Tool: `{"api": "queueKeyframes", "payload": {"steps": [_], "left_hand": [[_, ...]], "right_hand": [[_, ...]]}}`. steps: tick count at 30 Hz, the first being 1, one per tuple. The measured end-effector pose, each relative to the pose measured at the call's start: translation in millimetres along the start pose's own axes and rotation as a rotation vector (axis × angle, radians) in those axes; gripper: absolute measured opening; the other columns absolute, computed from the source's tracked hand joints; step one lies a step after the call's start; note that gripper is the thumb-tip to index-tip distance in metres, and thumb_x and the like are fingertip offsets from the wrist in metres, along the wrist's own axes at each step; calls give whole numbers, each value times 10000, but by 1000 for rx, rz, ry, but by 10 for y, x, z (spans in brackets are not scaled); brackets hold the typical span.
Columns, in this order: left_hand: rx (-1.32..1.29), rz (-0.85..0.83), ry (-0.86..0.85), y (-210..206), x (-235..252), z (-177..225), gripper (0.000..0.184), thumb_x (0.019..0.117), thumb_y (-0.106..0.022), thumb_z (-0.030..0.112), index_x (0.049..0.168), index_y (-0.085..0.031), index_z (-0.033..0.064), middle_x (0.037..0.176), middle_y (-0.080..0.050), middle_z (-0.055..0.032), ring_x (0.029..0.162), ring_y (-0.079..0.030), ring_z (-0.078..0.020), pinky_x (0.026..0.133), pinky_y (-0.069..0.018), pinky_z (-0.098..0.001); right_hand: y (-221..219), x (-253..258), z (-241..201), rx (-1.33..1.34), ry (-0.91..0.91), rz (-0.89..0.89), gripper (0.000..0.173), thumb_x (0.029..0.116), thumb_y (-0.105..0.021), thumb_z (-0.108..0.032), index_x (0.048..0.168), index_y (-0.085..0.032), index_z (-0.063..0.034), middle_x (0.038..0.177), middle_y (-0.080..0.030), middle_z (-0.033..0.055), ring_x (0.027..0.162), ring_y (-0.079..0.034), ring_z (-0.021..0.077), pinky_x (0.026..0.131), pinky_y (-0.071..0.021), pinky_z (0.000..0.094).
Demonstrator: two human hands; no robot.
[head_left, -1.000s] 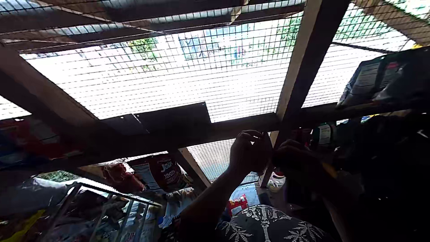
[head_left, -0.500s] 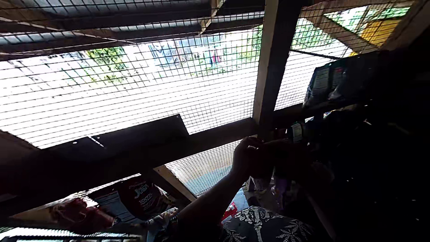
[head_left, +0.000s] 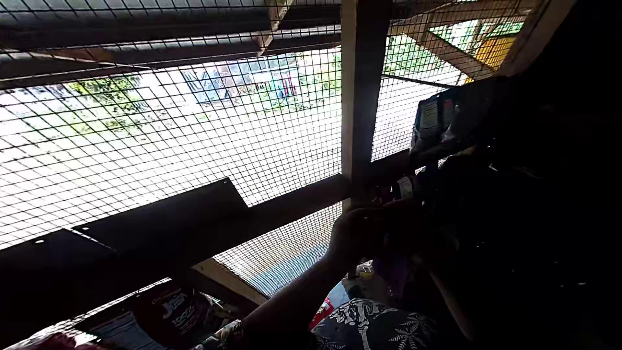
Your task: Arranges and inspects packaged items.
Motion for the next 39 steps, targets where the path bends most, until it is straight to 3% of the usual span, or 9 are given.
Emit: {"api": "queueKeyframes", "payload": {"steps": [5,9,11,16,20,23,27,35,39], "left_hand": [[210,-69,-131,-44,24,53,300,989,-632,146,1231,-702,-16,1248,-671,-148,948,-663,-40,795,-558,-177],[389,-100,-303,-60,2,76,386,998,-610,205,1307,-664,-20,1259,-689,-187,1177,-650,-169,1041,-500,-305],[456,-115,-347,-45,7,64,465,999,-617,322,1349,-638,17,1259,-701,-138,1162,-643,-161,1048,-468,-339],[536,-117,-249,17,-94,-121,1071,698,-776,716,1493,-460,70,1483,-531,-150,1395,-472,-275,1164,-374,-511],[582,-64,-202,-105,-120,-279,906,784,-834,519,1485,-482,67,1485,-523,-181,1390,-494,-296,1139,-421,-536],[594,-25,-214,-172,-40,-348,596,934,-705,285,1456,-530,57,1444,-587,-153,1290,-603,-254,1066,-489,-517],[619,-118,-109,-187,158,-286,543,1021,-537,192,1519,-432,2,1286,-677,-183,1198,-658,-280,1049,-497,-527],[344,-129,258,-233,699,-240,521,1088,-462,193,1589,-349,104,1398,-594,-183,1203,-628,-244,1040,-494,-467],[408,-104,129,-153,480,-218,672,1041,-568,296,1625,-266,156,1501,-531,-123,1351,-539,-209,1143,-434,-460]], "right_hand": [[89,46,-123,178,-214,-5,110,883,-767,-116,976,-769,-58,917,-741,-6,820,-695,13,759,-591,176],[143,65,-193,181,-284,6,65,884,-753,-87,938,-749,-51,857,-732,-34,782,-682,-7,740,-577,161],[193,86,-213,183,-322,-3,50,890,-744,-62,936,-737,-42,835,-733,-29,762,-688,8,725,-587,176],[375,150,-169,166,-331,65,70,905,-742,-106,951,-736,-53,851,-745,0,777,-704,58,736,-599,212],[424,159,-82,136,-242,109,78,907,-724,-145,948,-729,-78,820,-725,-32,750,-687,35,706,-593,219],[481,194,-57,111,-190,129,77,898,-714,-166,944,-728,-106,808,-713,-64,741,-675,6,692,-584,201],[639,379,-205,-71,-88,112,108,892,-732,-129,967,-729,-51,794,-699,-33,687,-648,-7,653,-567,190],[717,1003,8,-320,148,145,211,978,-670,-213,1051,-731,-24,1001,-715,115,914,-677,162,849,-561,382],[744,1327,77,-365,111,197,272,994,-651,-243,1100,-704,2,1005,-710,174,934,-685,278,860,-543,508]]}}
Point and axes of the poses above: each hand's wrist, its own x-axis towards the middle knuckle, its own y-axis out of the back of the hand, z = x × y, the point moved 1 cm from there along x, towards the middle knuckle
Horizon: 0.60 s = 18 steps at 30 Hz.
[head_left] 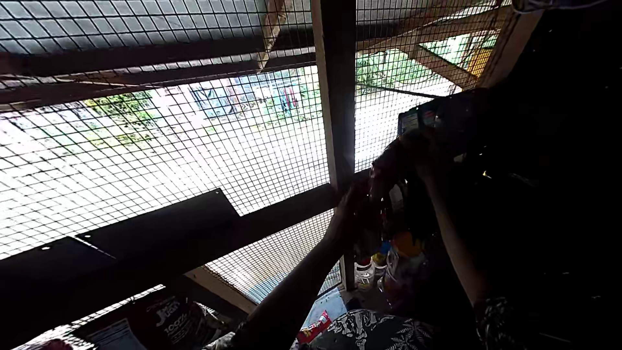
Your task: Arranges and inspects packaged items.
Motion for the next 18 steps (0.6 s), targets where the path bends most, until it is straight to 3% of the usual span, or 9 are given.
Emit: {"api": "queueKeyframes", "payload": {"steps": [2,6,8,13,18], "left_hand": [[22,38,-154,129,-210,82,666,1012,-601,275,1598,-327,120,1517,-512,-131,1393,-499,-201,1167,-411,-430],[83,-5,-299,483,-599,152,489,1032,-579,303,1438,-545,32,1483,-548,-148,1372,-523,-186,1115,-467,-360],[117,-4,-285,666,-791,160,471,1027,-583,309,1435,-554,76,1482,-559,-97,1366,-526,-146,1111,-468,-329],[134,70,-201,1044,-1245,65,386,1019,-568,286,1399,-590,229,1400,-629,4,1279,-596,-126,1033,-529,-320],[133,122,-139,1215,-1528,-24,324,1039,-549,304,1349,-628,254,1309,-684,33,1209,-640,-110,1001,-547,-293]], "right_hand": [[-58,154,17,-37,-32,7,312,991,-644,-283,1101,-700,3,1006,-711,188,936,-692,311,857,-543,540],[-219,372,-65,-165,-20,-5,374,1013,-604,-330,1121,-709,12,1052,-715,232,1035,-680,403,937,-498,598],[-296,460,-121,-166,-30,-16,346,1007,-602,-319,1093,-712,-3,1009,-720,214,988,-691,391,888,-512,602],[-399,510,-230,-100,-141,-27,300,998,-625,-288,1094,-716,-18,1005,-722,196,968,-696,350,879,-524,559],[-479,450,-242,-135,-225,34,317,1009,-609,-300,1150,-707,-34,1057,-727,192,1023,-695,357,910,-521,562]]}}
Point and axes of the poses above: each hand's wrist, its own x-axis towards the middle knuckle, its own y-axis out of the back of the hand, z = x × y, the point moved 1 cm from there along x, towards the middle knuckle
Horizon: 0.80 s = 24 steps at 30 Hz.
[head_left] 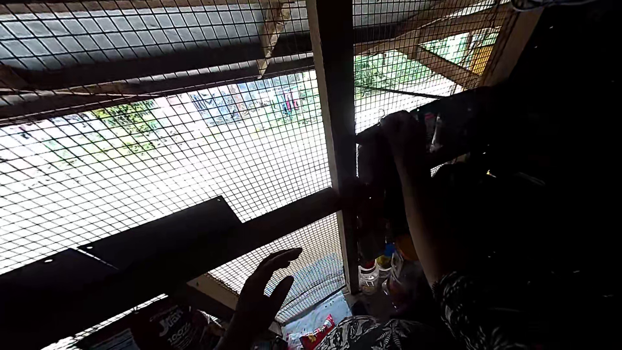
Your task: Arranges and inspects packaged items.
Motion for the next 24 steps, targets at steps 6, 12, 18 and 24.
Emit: {"api": "queueKeyframes", "payload": {"steps": [6,12,18,24], "left_hand": [[-23,-53,16,65,-116,-50,327,1030,-560,297,1348,-627,261,1290,-695,48,1206,-640,-95,1005,-539,-279],[-38,-125,21,79,-207,-107,315,1028,-577,292,1334,-645,260,1298,-689,46,1214,-630,-90,1017,-530,-289],[-40,-168,20,65,-236,-133,313,1035,-572,302,1338,-632,253,1293,-690,47,1213,-629,-78,1019,-529,-280],[-48,-216,40,5,-247,-139,318,1028,-588,280,1336,-636,218,1287,-693,23,1203,-631,-72,1013,-529,-273]], "right_hand": [[-65,10,-74,-8,-37,70,297,1001,-621,-297,1139,-716,-52,1045,-731,179,1008,-698,335,900,-525,536],[-97,75,-142,-60,-4,79,279,1002,-602,-287,1113,-712,-55,1010,-734,164,970,-706,332,869,-536,541],[-3,81,-282,-235,-65,-54,307,1002,-557,-300,1127,-690,-53,1051,-717,206,1023,-686,403,840,-508,622],[73,111,-104,-117,-9,-122,457,985,-644,-384,1351,-621,-112,1091,-718,195,991,-686,398,851,-512,619]]}}
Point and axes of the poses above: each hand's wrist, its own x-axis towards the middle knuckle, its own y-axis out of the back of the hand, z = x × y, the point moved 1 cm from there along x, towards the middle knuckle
